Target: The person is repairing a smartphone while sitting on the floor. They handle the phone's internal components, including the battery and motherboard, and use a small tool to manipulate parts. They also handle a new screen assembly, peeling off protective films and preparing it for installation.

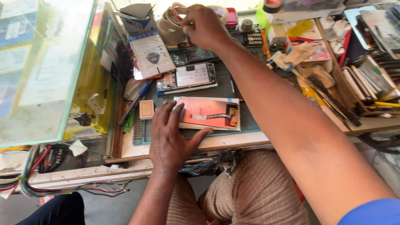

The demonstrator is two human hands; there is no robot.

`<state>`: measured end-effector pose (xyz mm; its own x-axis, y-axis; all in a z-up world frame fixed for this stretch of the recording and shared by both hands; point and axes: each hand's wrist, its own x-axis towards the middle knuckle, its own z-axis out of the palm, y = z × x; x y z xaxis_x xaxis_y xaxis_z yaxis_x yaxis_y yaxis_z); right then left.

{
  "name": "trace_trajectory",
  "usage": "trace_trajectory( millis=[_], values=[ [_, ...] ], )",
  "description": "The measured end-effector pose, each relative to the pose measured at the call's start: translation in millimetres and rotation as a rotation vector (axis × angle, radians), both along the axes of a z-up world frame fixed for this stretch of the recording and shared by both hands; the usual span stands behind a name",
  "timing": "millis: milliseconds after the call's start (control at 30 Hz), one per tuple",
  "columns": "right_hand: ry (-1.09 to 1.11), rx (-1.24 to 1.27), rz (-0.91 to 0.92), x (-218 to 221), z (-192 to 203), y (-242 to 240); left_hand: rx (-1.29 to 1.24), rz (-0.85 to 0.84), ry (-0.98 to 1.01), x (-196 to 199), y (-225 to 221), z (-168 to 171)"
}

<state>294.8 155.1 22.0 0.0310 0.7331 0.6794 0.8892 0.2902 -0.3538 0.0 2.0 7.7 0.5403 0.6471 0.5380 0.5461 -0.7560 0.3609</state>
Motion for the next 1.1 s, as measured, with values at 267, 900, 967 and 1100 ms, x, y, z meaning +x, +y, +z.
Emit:
trace_trajectory(
  millis=[267,900,967,1100],
  values=[
    [0.877,-0.34,-0.058,22,-22,27,-0.039,-0.014,0.035,-3,2,-9],
    [1.435,-0.056,0.415,-93,-8,-340,0.087,-0.289,-0.274,-20,-19,-1],
    [1.484,-0.021,0.466,-109,-22,-371,-0.08,-0.392,-0.37,-28,-46,2],
    [1.661,-0.033,0.448,-122,-49,-414,-0.675,-0.655,-0.522,-32,-118,-5]
  ],
)
